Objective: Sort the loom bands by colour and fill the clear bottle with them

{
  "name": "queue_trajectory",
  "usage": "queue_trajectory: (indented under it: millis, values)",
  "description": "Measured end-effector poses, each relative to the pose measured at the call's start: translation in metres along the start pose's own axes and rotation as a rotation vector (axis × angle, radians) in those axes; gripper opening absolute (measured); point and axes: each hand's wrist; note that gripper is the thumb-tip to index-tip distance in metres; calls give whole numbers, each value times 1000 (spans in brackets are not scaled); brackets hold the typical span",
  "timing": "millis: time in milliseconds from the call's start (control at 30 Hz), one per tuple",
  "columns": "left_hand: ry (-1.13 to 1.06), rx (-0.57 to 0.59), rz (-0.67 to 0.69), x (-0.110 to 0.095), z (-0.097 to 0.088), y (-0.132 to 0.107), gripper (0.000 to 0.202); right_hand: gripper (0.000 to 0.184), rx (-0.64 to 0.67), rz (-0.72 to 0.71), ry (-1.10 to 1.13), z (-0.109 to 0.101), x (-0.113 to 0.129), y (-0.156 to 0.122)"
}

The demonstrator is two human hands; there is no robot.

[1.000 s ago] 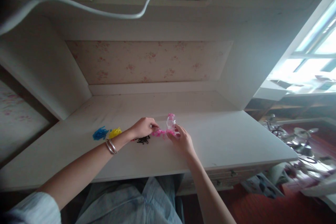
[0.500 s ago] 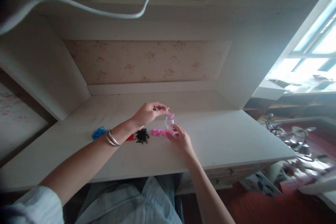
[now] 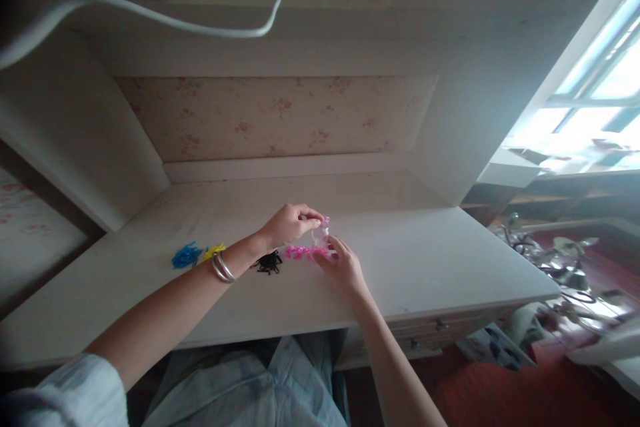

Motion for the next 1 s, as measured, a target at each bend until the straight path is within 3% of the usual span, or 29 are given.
queue_trajectory:
  millis: [200, 333, 400, 467, 533, 567, 733, 1000]
  values:
    - [139, -17, 68, 14, 12, -8, 57, 46, 24, 5, -45, 0, 0, 0]
    - [168, -22, 33, 27, 17, -9, 53, 43, 33, -21, -62, 1, 1, 2]
    - [167, -20, 17, 31, 16, -7, 52, 45, -21, -71, -89, 0, 4, 1]
    - [171, -22, 26, 33, 13, -4, 51, 44, -160, -115, -158, 1, 9, -4]
    - [170, -22, 36, 36, 11, -1, 50, 31, -282, -135, -245, 4, 14, -11]
    - [167, -18, 38, 37, 10, 0, 50, 26, -282, -137, -289, 6, 17, -15]
    - [166, -13, 32, 41, 9, 6, 51, 25, 63, -75, -543, 25, 32, -24]
    - [161, 4, -14, 38, 7, 7, 53, 30, 196, 33, -810, 42, 49, 4]
Point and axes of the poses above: each hand's wrist, its own y-axis towards the middle knuckle, its own z-axis out of the palm, x = y × z, and after that the axes turned 7 degrees about x, right-handed
